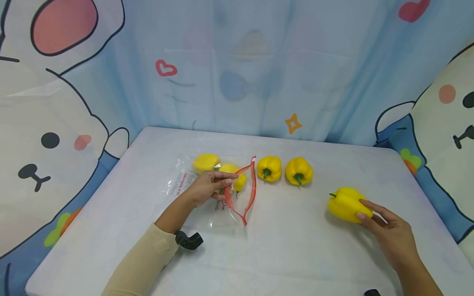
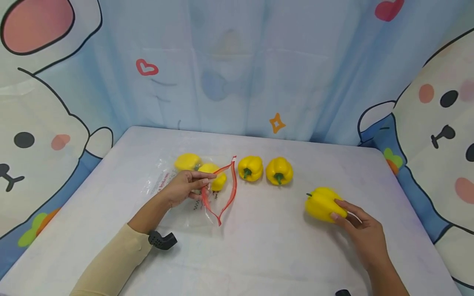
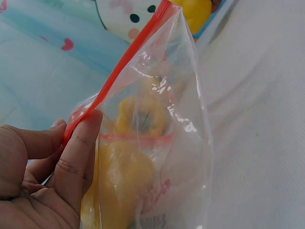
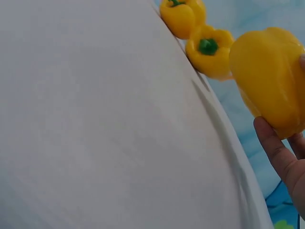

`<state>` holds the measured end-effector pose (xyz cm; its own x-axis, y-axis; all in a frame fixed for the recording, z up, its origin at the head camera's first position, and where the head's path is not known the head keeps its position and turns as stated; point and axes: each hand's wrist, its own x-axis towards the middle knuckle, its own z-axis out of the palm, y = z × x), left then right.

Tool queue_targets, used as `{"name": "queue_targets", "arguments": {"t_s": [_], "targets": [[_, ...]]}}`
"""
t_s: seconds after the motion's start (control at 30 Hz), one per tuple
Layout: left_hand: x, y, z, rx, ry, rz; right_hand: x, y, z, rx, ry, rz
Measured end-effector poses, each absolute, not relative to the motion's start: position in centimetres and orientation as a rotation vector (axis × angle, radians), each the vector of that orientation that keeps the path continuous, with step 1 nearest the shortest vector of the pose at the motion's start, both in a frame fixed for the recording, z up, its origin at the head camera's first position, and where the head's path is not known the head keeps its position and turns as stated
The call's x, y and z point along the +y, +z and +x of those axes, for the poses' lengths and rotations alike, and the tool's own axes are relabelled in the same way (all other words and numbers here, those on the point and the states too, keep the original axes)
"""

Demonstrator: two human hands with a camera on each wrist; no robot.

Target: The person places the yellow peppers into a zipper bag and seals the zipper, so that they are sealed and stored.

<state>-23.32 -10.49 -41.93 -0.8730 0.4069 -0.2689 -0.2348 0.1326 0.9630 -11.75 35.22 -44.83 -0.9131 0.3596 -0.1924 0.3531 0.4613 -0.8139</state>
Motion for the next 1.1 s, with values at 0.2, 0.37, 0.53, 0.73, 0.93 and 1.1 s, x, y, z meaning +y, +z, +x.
{"name": "queue_targets", "arguments": {"t_s": [0.2,0.37,0.53,0.73,0.93,1.1], "targets": [[-10.5,-41.9,-23.4,1.951,1.784,0.182,33.3,-44.8,-11.3,-2.682,1.511,-0.55],[-10.3,-41.9,-23.5,1.956,1.775,0.188,32.6,-44.3,-11.4,-2.693,1.516,-0.476],[-10.1,-41.9,-23.6,1.941,1.778,0.19,32.4,-43.2,-11.7,-2.691,1.522,-0.415],[-10.1,-41.9,-23.7,1.948,1.772,0.202,31.6,-42.1,-12.3,-2.66,1.592,-0.3],[-10.3,-41.9,-23.5,1.953,1.771,0.198,29.7,-41.9,-13.1,-2.499,1.86,-0.108],[-10.6,-41.9,-23.4,1.962,1.763,0.181,27.2,-41.7,-13.9,-2.569,1.797,-0.037]]}}
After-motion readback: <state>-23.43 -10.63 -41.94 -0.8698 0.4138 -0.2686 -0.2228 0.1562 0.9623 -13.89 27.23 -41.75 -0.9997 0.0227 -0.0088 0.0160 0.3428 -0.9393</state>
